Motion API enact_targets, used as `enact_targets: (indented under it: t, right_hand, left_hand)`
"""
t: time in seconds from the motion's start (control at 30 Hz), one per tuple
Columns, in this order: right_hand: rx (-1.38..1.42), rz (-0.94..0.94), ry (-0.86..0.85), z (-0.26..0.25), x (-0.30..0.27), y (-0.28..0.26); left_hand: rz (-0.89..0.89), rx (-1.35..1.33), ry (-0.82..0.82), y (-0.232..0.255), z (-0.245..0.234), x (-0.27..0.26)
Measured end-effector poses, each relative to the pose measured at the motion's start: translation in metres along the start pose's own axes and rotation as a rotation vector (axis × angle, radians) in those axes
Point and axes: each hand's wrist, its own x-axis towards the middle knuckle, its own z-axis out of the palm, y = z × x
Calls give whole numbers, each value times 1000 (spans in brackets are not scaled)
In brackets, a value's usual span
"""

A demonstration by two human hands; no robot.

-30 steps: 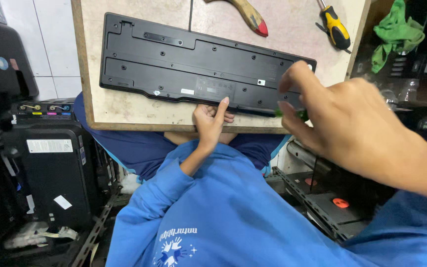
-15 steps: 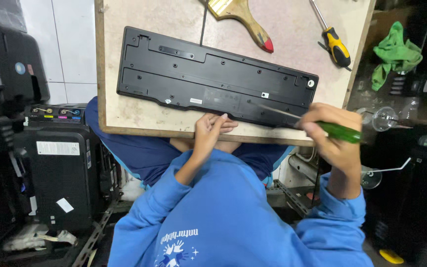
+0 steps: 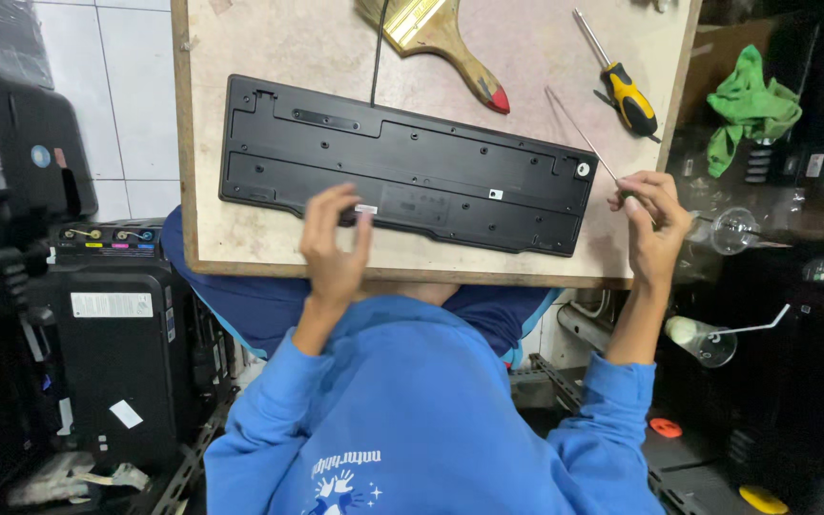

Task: The person cleans a black computer keyboard by brushing dust off the underside and keys, wiping with a tissue, and removing and cleaning individual keycaps with a screwdriver. The person then places the cleaned keycaps back onto the keyboard.

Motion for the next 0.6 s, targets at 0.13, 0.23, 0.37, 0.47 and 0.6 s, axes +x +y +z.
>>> enact_targets:
  t: [0.13,0.23,0.37,0.47,0.6]
  right_hand:
    - [-246,-74,28,-11,4,32]
    - [-395,-126,56,5,9,21]
    - [-577,-197,-53,7,24,14]
    - [-629,-224,-67,12,37,11]
    - [-627,-329,36,49,70,9]
  left_hand:
    - [64,306,214,-47,-30,23]
    - [-91,360,235,-53,-42,29]
    - [-149,360,133,-44,-42,25]
    - [-162,388,136,-48,-41,14]
    - [-156,417,197,-52,-41,3]
